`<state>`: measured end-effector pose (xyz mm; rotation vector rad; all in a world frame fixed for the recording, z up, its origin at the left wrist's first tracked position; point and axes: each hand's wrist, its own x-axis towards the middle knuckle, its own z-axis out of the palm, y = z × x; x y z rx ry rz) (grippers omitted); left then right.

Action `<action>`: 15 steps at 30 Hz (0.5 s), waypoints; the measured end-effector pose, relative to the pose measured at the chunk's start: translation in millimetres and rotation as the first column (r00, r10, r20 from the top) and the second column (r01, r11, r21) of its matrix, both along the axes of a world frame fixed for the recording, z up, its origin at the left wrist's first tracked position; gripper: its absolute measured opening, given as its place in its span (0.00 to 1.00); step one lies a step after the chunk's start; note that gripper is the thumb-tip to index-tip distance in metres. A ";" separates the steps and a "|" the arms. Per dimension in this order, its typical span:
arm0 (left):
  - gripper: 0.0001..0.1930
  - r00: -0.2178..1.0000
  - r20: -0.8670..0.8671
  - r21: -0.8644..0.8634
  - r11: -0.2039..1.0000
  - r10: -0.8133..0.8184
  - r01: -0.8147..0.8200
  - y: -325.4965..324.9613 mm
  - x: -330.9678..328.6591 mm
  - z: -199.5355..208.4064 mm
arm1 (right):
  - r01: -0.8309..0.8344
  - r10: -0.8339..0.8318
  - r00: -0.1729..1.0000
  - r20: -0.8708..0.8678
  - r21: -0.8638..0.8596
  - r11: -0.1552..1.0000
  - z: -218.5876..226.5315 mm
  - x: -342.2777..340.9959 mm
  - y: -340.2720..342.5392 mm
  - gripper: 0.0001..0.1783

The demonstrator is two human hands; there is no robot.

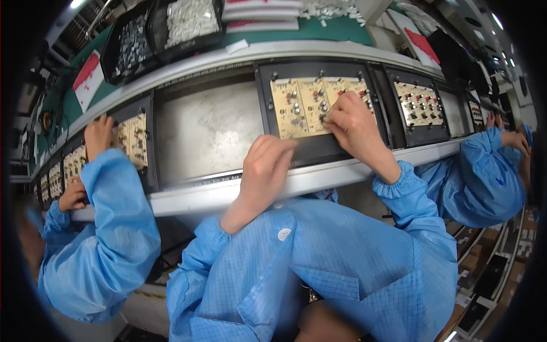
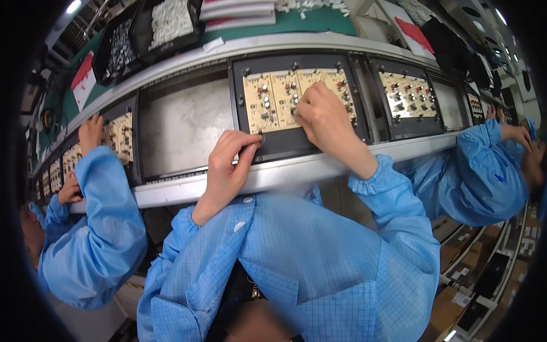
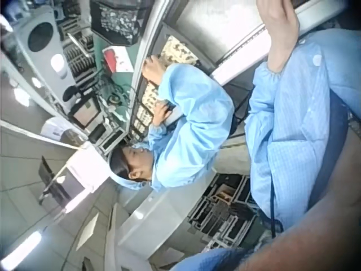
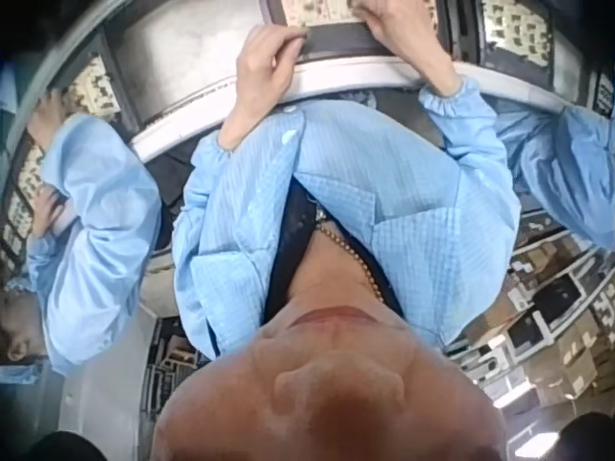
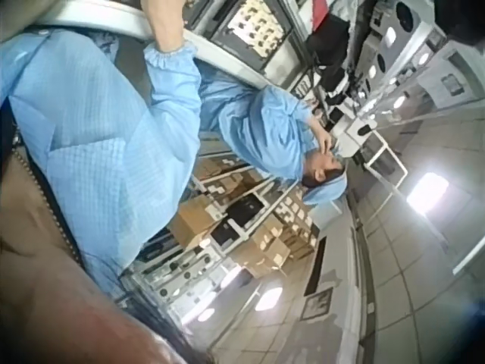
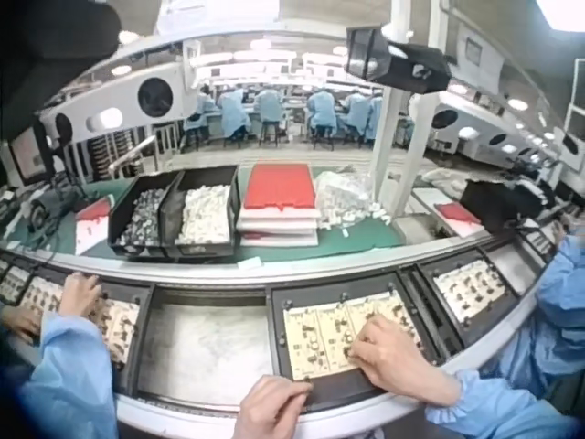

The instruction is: The person assembles electronics along a conveyor line by picking components from bins, attaching them onto circuit boards by hand, and sliding the board trays along the track.

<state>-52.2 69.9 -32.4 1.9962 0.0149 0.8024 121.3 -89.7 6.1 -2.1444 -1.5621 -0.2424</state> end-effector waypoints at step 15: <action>0.08 0.989 -0.051 0.197 0.970 -0.136 0.143 -42.8 38.6 8.7 | 0.185 -0.231 0.951 0.207 0.221 0.958 38.7 88.0 -103.3 0.13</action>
